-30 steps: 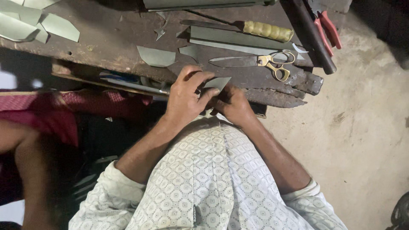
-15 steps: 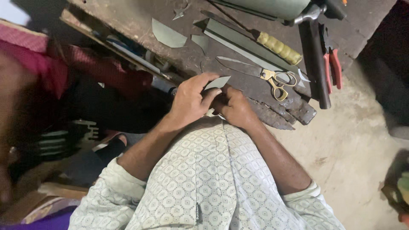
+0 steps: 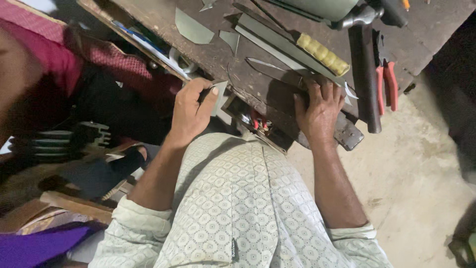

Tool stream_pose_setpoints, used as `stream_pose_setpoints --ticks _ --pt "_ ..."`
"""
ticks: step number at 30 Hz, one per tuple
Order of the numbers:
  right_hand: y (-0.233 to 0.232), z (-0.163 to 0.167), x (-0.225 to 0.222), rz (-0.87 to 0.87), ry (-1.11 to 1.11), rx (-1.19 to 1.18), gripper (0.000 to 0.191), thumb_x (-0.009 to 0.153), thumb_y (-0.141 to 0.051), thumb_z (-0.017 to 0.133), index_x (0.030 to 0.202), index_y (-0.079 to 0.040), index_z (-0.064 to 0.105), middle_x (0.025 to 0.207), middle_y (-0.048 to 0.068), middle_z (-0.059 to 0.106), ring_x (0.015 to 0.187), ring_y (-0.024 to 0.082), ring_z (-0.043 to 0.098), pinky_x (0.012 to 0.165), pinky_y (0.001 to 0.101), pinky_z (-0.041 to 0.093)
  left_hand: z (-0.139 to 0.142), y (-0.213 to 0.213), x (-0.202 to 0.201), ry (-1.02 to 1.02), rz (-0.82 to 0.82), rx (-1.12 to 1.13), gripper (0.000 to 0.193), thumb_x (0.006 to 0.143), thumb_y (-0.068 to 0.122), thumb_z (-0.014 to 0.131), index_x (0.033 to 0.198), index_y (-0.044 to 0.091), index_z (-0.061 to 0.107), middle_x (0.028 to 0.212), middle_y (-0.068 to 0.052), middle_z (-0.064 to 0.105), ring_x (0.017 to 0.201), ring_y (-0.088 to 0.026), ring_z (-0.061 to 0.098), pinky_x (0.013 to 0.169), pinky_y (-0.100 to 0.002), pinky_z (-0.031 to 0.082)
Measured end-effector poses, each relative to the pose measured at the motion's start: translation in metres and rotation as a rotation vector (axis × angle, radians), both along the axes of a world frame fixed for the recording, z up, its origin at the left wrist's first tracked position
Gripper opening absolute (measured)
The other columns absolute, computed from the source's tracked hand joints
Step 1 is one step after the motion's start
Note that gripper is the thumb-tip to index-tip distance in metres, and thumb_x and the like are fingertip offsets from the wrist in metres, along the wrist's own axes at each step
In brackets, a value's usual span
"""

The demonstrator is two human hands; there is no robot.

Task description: The person uses shears to cut a rectangular piece of light-colored material into smaller pieces. They repeatedly trim edges and separate cut pieces on a cluttered workbench.

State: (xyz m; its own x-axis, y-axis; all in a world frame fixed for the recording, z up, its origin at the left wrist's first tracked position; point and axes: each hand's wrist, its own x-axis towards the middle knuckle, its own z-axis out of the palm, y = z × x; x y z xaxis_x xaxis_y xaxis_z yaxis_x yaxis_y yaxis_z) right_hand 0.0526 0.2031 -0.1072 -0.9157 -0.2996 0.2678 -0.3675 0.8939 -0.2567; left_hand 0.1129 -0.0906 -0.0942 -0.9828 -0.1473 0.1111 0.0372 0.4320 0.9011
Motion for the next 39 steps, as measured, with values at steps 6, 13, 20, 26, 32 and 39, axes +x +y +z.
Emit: stream_pose_setpoints --ticks 6,13,20,26,32,39 --pt "-0.007 -0.011 0.005 -0.151 -0.025 -0.049 0.032 0.093 -0.017 0.08 0.122 -0.009 0.07 0.128 0.01 0.064 0.124 0.035 0.054 0.1 0.0532 0.038 -0.006 -0.011 -0.044 0.207 -0.18 0.046 0.015 0.103 0.011 0.067 0.101 -0.002 0.058 0.126 -0.02 0.06 0.112 -0.03 0.061 0.096 -0.037 0.051" --pt "-0.072 -0.005 0.009 -0.337 0.05 -0.047 0.027 0.091 -0.01 0.079 0.117 -0.009 0.071 0.121 0.011 0.065 0.118 0.035 0.055 0.099 0.0519 0.039 -0.021 -0.076 -0.099 0.075 -0.415 0.089 0.016 0.102 0.013 0.068 0.104 -0.002 0.061 0.116 -0.017 0.067 0.102 -0.028 0.064 0.089 -0.036 0.052" --pt "-0.196 0.002 0.007 -0.369 0.011 -0.222 0.023 0.088 -0.004 0.08 0.109 -0.005 0.07 0.108 0.013 0.068 0.102 0.035 0.063 0.09 0.0476 0.049 -0.031 -0.168 -0.163 -0.161 -0.592 0.292 0.01 0.1 0.007 0.066 0.095 -0.001 0.061 0.117 -0.015 0.069 0.092 -0.021 0.058 0.083 -0.033 0.049" --pt "-0.278 0.01 0.015 -0.414 -0.203 -0.415 0.026 0.089 -0.014 0.079 0.113 -0.006 0.073 0.099 0.015 0.07 0.088 0.034 0.07 0.076 0.0446 0.056 -0.034 -0.201 -0.197 -0.134 -0.795 0.234 0.004 0.101 0.004 0.061 0.101 0.001 0.058 0.146 -0.017 0.057 0.122 -0.023 0.065 0.096 -0.034 0.051" --pt "-0.306 0.012 0.017 -0.42 -0.537 -0.331 0.06 0.084 -0.019 0.069 0.143 -0.022 0.06 0.092 0.019 0.072 0.074 0.036 0.07 0.065 0.0474 0.054 -0.055 -0.186 -0.212 -0.505 -0.827 0.605 0.004 0.103 0.002 0.058 0.099 0.001 0.058 0.149 -0.014 0.055 0.113 -0.021 0.069 0.103 -0.034 0.054" --pt "-0.309 0.012 0.023 -0.396 -0.553 -0.289 0.071 0.082 -0.021 0.068 0.151 -0.029 0.053 0.077 0.019 0.071 0.068 0.035 0.071 0.064 0.048 0.054 -0.05 -0.179 -0.21 -0.315 -0.964 0.368 0.008 0.106 0.004 0.058 0.099 0.002 0.056 0.15 -0.012 0.058 0.112 -0.017 0.068 0.101 -0.032 0.055"
